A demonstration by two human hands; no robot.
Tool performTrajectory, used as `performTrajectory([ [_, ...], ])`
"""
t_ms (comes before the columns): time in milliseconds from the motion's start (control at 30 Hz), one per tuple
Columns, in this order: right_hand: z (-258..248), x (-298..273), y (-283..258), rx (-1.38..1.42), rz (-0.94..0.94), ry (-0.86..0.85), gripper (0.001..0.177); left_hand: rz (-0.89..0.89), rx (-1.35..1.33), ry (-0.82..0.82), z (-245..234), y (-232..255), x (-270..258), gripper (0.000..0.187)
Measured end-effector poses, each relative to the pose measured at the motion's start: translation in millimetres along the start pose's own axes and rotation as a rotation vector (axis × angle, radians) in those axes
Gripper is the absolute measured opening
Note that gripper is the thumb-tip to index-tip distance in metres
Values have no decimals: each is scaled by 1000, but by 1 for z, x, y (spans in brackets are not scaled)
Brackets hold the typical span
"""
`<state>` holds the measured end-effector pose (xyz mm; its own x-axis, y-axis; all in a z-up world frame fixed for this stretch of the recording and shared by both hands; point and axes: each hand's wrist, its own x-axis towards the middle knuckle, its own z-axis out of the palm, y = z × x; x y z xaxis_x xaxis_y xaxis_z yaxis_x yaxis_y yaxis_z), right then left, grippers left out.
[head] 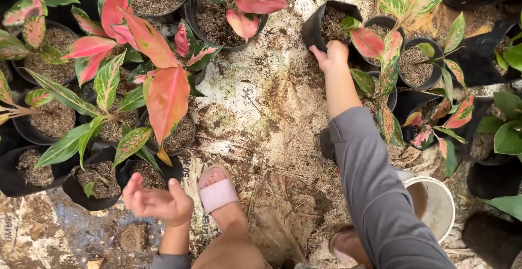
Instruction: Cleaning the leaves of various potted plants using a wet cloth and a bucket of water.
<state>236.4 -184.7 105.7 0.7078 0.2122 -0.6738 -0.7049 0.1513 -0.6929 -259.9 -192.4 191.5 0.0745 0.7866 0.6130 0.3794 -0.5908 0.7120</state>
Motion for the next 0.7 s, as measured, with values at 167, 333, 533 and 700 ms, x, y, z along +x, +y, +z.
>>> performTrajectory([
  [167,29,-110,8,-145,79,123,37,88,-102,-51,7,-2,-18,76],
  [333,35,-185,52,-164,179,21,52,81,-95,-97,15,-8,-43,66],
  [533,38,-202,130,-93,150,-170,83,79,-222,-84,35,-14,-73,76],
  [700,31,-172,171,-237,-16,-258,88,21,-271,-96,32,-15,-88,65],
])
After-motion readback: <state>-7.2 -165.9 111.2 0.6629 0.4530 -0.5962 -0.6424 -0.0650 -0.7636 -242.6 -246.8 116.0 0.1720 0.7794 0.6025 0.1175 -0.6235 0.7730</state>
